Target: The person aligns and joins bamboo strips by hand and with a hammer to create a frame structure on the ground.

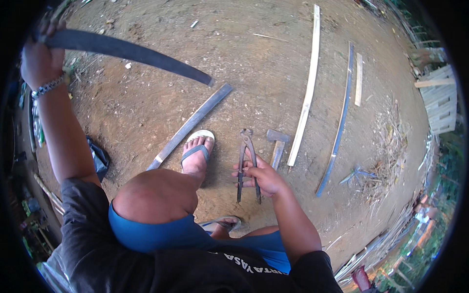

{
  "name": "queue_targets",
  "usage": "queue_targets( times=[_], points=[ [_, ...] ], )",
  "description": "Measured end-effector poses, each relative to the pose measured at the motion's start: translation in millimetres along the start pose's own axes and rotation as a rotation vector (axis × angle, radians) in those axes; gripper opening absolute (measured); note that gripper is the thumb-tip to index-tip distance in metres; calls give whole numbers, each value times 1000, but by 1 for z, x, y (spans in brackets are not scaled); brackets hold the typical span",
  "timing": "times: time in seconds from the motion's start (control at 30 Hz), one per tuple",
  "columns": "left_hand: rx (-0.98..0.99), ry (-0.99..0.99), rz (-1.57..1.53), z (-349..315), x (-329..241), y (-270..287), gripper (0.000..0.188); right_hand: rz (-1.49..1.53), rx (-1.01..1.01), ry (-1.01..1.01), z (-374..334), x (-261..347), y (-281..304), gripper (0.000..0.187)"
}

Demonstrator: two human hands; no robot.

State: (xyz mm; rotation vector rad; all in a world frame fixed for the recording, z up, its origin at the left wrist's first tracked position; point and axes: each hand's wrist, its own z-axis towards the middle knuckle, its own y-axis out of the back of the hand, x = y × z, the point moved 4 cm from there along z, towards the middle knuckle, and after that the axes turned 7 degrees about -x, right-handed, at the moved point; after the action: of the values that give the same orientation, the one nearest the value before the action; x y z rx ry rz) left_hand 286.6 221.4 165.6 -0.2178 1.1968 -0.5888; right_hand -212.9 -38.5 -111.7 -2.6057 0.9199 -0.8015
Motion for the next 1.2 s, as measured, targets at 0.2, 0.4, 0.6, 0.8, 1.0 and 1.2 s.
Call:
queue_targets(
  times=[0.2,0.4,0.6,0.8,1.0,1.2],
  points=[
    [-293,94,-95,-46,75,69,43,11,-115,2,-16,-22,20,79],
    [-459,249,-101,-112,160,-34,62,-3,-255,36,-6,-34,20,65],
    [-213,308,-169,-108,175,-41,62,-79,-320,24,5,-22,16,61],
    [-160,347,-159,-127,182,-68,56,-198,-260,-26,24,-18,16,64],
    [-141,354,-124,-131,181,-88,52,-342,-274,-34,54,4,20,64],
    [-84,359,-131,-130,183,-92,50,-387,-236,-24,83,34,29,72]
  ],
)
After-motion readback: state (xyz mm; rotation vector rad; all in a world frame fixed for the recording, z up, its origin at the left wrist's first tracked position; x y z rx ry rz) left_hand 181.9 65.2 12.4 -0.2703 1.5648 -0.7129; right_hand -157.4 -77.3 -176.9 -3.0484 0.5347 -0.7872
